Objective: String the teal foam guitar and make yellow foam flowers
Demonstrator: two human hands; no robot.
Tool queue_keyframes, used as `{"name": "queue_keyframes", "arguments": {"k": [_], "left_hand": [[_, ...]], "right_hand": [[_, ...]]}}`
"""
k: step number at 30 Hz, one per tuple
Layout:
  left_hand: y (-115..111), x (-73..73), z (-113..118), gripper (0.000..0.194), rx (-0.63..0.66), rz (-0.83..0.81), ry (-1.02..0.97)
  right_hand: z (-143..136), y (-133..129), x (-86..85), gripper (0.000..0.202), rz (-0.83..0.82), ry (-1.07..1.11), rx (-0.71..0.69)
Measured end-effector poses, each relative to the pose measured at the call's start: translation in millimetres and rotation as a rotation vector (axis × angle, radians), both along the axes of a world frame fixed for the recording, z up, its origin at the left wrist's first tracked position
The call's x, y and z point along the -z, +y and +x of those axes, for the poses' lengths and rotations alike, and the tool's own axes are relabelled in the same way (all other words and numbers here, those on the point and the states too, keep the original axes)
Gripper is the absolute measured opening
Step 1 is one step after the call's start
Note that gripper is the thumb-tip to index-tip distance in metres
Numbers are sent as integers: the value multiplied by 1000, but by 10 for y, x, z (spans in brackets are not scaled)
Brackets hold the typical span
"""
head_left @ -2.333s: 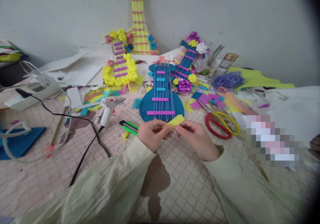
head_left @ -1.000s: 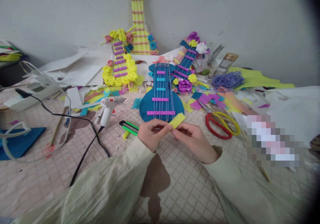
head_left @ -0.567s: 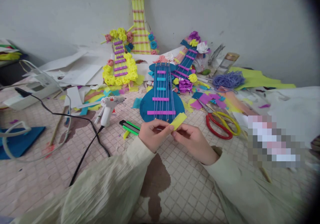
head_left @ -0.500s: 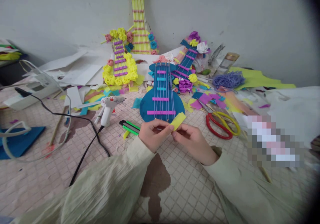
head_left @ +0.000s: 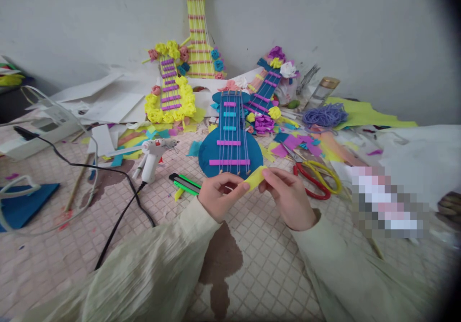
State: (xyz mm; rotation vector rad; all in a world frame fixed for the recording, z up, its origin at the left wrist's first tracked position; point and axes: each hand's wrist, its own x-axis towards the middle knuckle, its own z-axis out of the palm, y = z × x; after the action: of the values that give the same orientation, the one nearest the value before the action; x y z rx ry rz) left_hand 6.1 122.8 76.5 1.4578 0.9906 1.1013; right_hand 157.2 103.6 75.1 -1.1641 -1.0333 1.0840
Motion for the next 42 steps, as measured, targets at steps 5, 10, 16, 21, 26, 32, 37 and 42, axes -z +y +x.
{"name": "queue_keyframes", "arguments": {"k": [5,10,16,21,26,32,37,42], "left_hand": [[-7,-2,2,22,-20,-46,68],[-38,-31,3,27,36,3,64],[-55,-2,-5,20,63,18,62],[-48,-13,-7,19,58,15,93],[-25,-10,-16,19,13,-6,110],[-15,-8,-22,19,-5,-67,84],[-14,-8,-25,20,-8,-55,100],[-6,-18,-22,18,4,-67,91]], "right_hand": [[10,-2,26,12,3,11,22],[-53,-42,38,11,11,-42,-53],[-92,-66,23,9,33,-38,-67],[-80,-68,15,8,42,-41,-42],[-65,-55,18,10,9,16,-16],[-49,-38,26,9,-5,55,-41],[-52,-41,25,8,-6,55,-23],[-60,-41,0,10,-22,70,-12]]}}
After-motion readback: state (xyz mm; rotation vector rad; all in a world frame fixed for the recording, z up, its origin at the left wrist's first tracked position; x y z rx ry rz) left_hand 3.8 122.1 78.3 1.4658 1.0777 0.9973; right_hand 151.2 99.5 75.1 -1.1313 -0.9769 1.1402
